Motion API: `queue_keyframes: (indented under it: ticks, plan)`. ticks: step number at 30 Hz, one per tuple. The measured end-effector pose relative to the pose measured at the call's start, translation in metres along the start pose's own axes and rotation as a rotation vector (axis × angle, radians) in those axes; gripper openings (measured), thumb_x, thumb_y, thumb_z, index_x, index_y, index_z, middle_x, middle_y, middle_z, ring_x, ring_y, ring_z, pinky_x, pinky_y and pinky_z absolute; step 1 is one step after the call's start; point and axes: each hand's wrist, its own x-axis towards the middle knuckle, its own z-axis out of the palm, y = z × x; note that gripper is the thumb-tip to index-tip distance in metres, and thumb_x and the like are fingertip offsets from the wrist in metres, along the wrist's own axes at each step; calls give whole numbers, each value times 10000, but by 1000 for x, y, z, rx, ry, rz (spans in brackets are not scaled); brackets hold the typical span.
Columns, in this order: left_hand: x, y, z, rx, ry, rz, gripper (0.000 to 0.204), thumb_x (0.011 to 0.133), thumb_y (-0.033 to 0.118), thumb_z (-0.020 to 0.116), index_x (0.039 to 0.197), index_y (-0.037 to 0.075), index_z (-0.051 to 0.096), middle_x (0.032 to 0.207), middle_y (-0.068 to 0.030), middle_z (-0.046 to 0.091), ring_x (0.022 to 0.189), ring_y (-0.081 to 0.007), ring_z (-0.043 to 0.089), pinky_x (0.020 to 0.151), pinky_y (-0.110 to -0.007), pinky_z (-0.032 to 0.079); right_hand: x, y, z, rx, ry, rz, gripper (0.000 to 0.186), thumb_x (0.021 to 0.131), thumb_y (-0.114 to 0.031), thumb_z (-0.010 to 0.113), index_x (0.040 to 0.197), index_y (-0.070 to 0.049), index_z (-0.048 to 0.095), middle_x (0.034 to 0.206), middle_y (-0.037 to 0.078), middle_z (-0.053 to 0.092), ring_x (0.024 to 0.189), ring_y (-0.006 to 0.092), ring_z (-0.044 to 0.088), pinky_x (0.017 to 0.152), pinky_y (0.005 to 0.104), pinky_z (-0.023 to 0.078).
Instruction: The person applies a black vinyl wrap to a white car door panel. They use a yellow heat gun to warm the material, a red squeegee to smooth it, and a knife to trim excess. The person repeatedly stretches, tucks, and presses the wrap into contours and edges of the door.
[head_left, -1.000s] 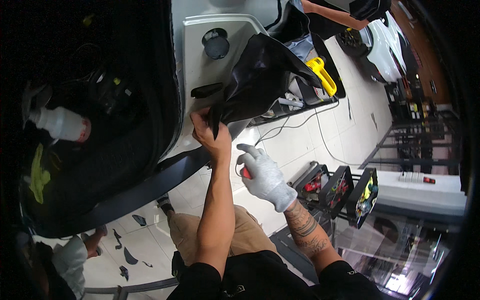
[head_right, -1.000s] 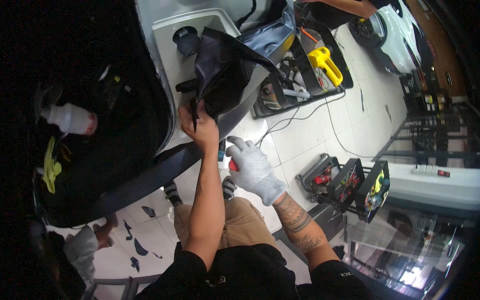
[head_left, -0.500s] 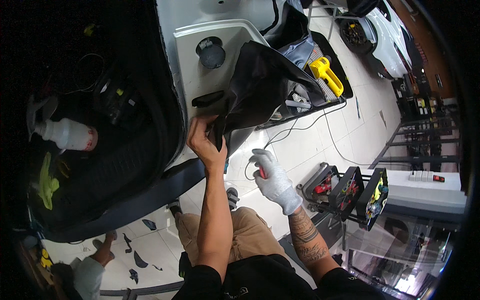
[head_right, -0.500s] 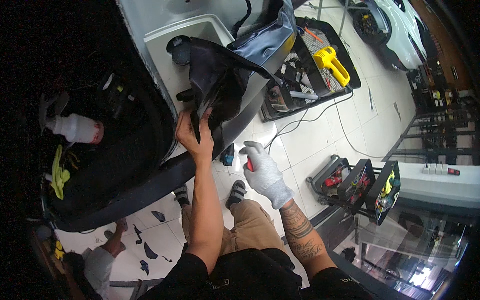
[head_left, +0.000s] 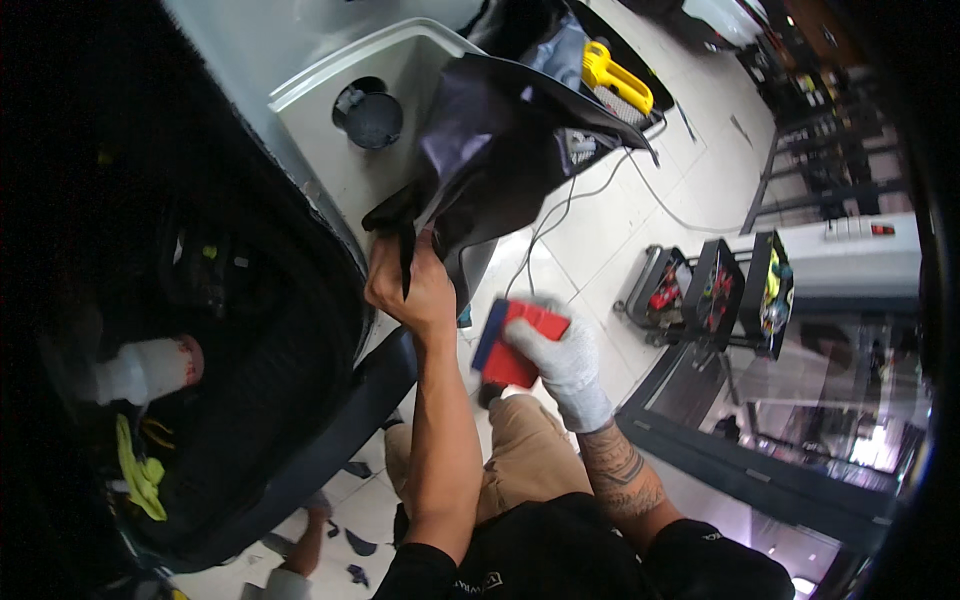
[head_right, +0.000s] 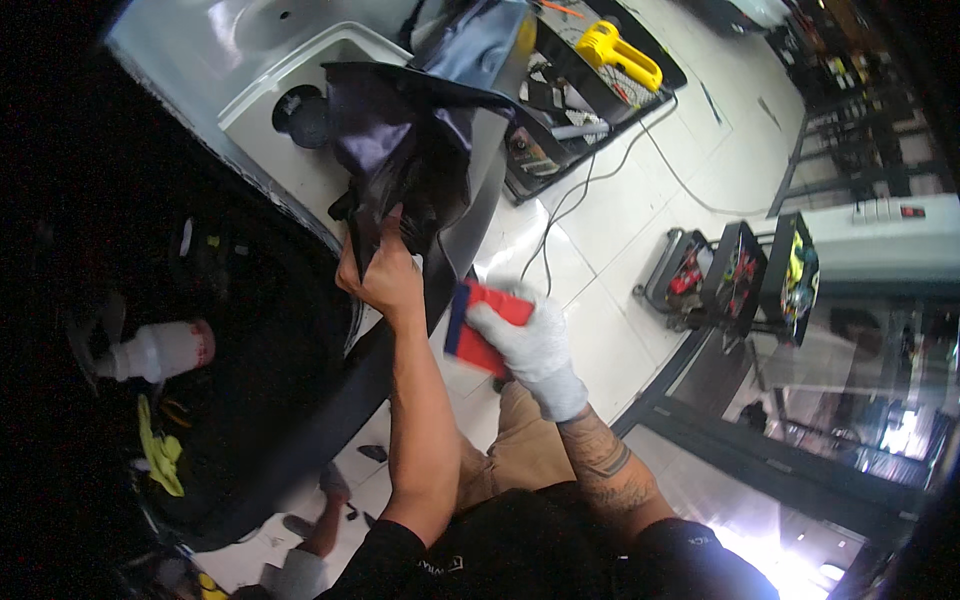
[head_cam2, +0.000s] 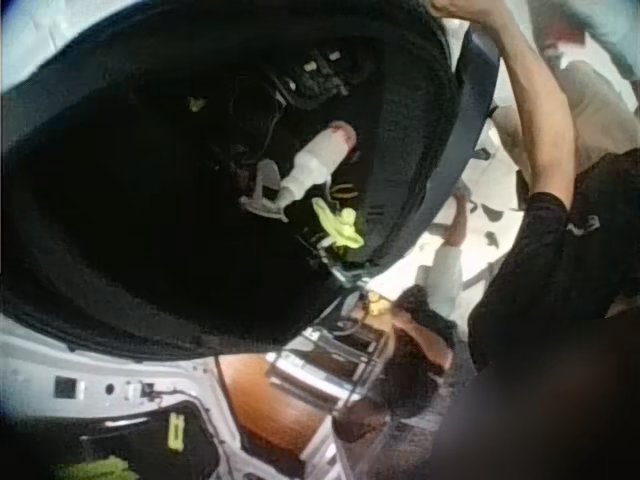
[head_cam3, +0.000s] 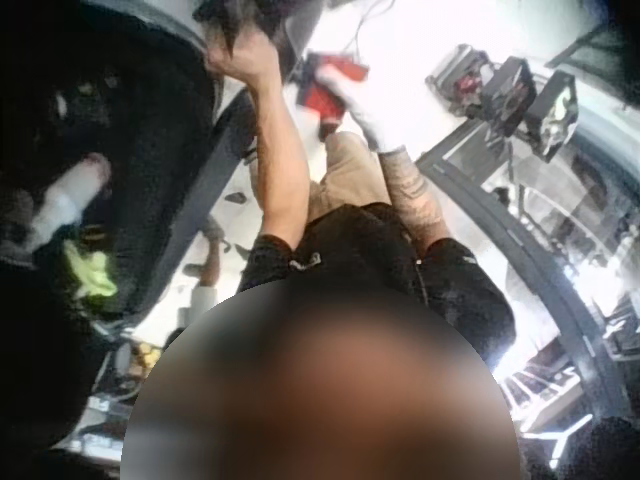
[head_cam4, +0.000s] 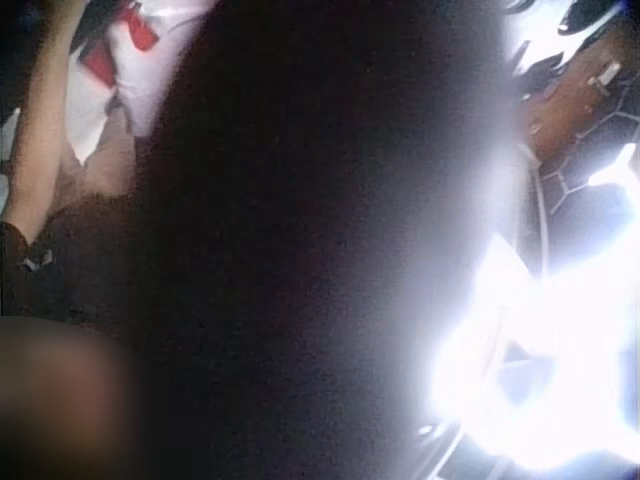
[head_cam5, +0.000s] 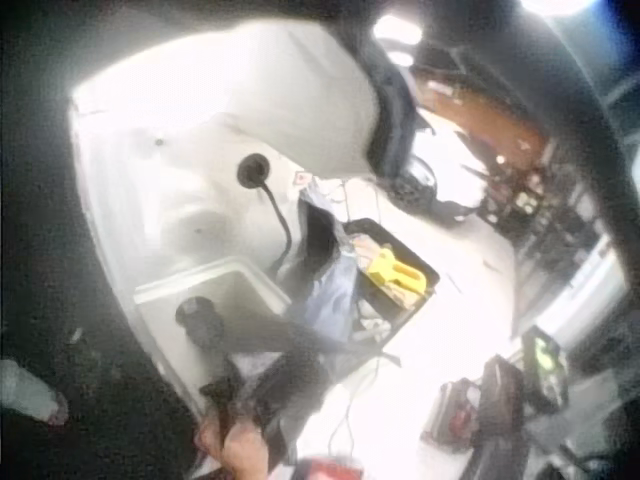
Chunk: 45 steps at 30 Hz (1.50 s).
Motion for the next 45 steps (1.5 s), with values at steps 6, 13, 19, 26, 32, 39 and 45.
queue_keyframes:
  ticks: [6, 13, 19, 26, 32, 39, 45]
  plan:
    - [12, 0, -6, 33, -51, -71, 290, 769, 340, 725, 801, 52, 717, 853, -124, 697, 715, -346, 629, 695, -399, 438, 32, -13, 69, -283, 514, -791, 160, 765, -11, 668, 851, 44, 545, 1145, 205, 550, 988, 343, 582, 834, 361, 481]
    - [18, 0, -20, -13, -259, -81, 225, 780, 256, 702, 824, 36, 706, 790, -107, 691, 704, -333, 644, 673, -406, 441, 55, -5, 103, -306, 795, -797, 188, 760, -54, 664, 856, 36, 530, 1216, 262, 497, 1032, 431, 555, 828, 429, 496]
    - [27, 0, -29, -29, -377, -32, 207, 817, 223, 675, 828, 18, 700, 769, -128, 684, 687, -337, 641, 625, -410, 443, 64, -7, 113, -377, 819, -672, 206, 727, -119, 675, 777, 33, 545, 1302, 265, 438, 1046, 430, 554, 816, 416, 510]
    - [39, -17, -33, 164, -412, 419, 251, 857, 220, 636, 852, -26, 687, 809, -215, 665, 725, -385, 631, 667, -438, 456, 76, -8, 118, -578, 838, -697, 185, 716, -157, 658, 732, 9, 579, 1367, 256, 393, 1130, 414, 503, 813, 429, 515]
    - [42, -6, -39, 71, -675, -79, 357, 889, 333, 601, 949, -12, 673, 915, -207, 659, 882, -403, 591, 810, -443, 427, 29, 82, 87, -393, 536, -576, 181, 775, -151, 670, 827, 3, 589, 1253, 209, 498, 1079, 363, 540, 849, 380, 487]
    - [28, -16, -34, -91, -524, 100, 326, 833, 241, 681, 972, -48, 625, 852, -225, 667, 787, -397, 642, 685, -425, 480, 20, 80, 102, -133, 534, -313, 222, 816, -168, 650, 964, -16, 584, 918, 186, 622, 838, 324, 627, 738, 378, 496]
    - [13, -2, -26, 2, -484, -30, 425, 699, 209, 805, 986, -34, 606, 868, -205, 669, 828, -394, 640, 704, -422, 477, 21, 71, 98, -72, 559, -259, 229, 818, -186, 656, 968, -30, 581, 835, 191, 631, 789, 330, 640, 700, 379, 503]
